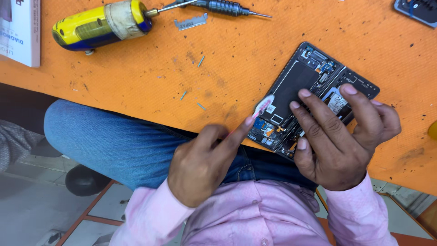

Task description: The person cleans the internal components of a disassembled mobile phone using a toothbrush and a screwdriver.

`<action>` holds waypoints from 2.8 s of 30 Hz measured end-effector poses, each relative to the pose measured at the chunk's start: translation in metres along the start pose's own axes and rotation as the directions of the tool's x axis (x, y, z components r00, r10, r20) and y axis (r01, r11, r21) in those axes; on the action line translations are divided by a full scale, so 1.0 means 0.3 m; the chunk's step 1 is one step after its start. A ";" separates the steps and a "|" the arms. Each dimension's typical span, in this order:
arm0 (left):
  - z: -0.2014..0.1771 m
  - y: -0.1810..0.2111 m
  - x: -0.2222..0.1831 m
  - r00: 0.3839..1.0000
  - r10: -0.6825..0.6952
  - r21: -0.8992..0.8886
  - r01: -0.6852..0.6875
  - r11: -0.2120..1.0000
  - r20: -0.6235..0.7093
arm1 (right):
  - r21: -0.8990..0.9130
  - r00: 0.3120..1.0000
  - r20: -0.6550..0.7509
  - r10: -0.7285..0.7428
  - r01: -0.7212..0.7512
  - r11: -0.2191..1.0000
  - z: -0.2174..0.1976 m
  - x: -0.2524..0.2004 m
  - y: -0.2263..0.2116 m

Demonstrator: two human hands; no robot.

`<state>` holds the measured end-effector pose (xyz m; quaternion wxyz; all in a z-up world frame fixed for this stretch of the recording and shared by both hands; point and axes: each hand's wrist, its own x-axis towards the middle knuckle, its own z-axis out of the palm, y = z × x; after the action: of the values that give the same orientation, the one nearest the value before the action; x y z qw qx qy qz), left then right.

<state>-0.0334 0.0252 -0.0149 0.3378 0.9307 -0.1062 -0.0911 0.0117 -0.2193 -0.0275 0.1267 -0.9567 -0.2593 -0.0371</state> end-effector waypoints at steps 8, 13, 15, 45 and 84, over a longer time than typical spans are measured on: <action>-0.073 0.019 -0.206 0.985 -0.152 -0.067 0.146 0.987 -0.082 | 0.022 1.000 0.011 -0.004 0.004 1.000 0.002 -0.001 0.002; 0.081 0.030 -0.191 0.999 0.006 -0.198 -0.014 0.980 -0.043 | 0.063 1.000 0.012 0.026 -0.027 0.998 -0.007 0.003 -0.006; 0.083 0.036 -0.211 0.998 0.060 -0.278 -0.061 0.959 -0.013 | 0.081 0.999 0.009 0.037 -0.038 0.996 -0.007 0.007 -0.008; 0.068 0.184 -0.051 0.990 0.017 0.024 -0.020 1.000 0.141 | 0.169 0.959 -0.177 0.223 -0.194 0.966 -0.015 -0.172 0.042; 0.096 0.182 0.164 0.992 0.070 0.058 -0.076 0.995 0.104 | 0.111 0.934 -0.120 0.338 -0.325 0.939 0.023 -0.145 0.041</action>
<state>-0.0005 -0.0460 -0.0062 0.3063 0.9303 -0.1603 -0.1229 -0.0197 -0.2488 -0.0429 0.1914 -0.9753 -0.0862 -0.0694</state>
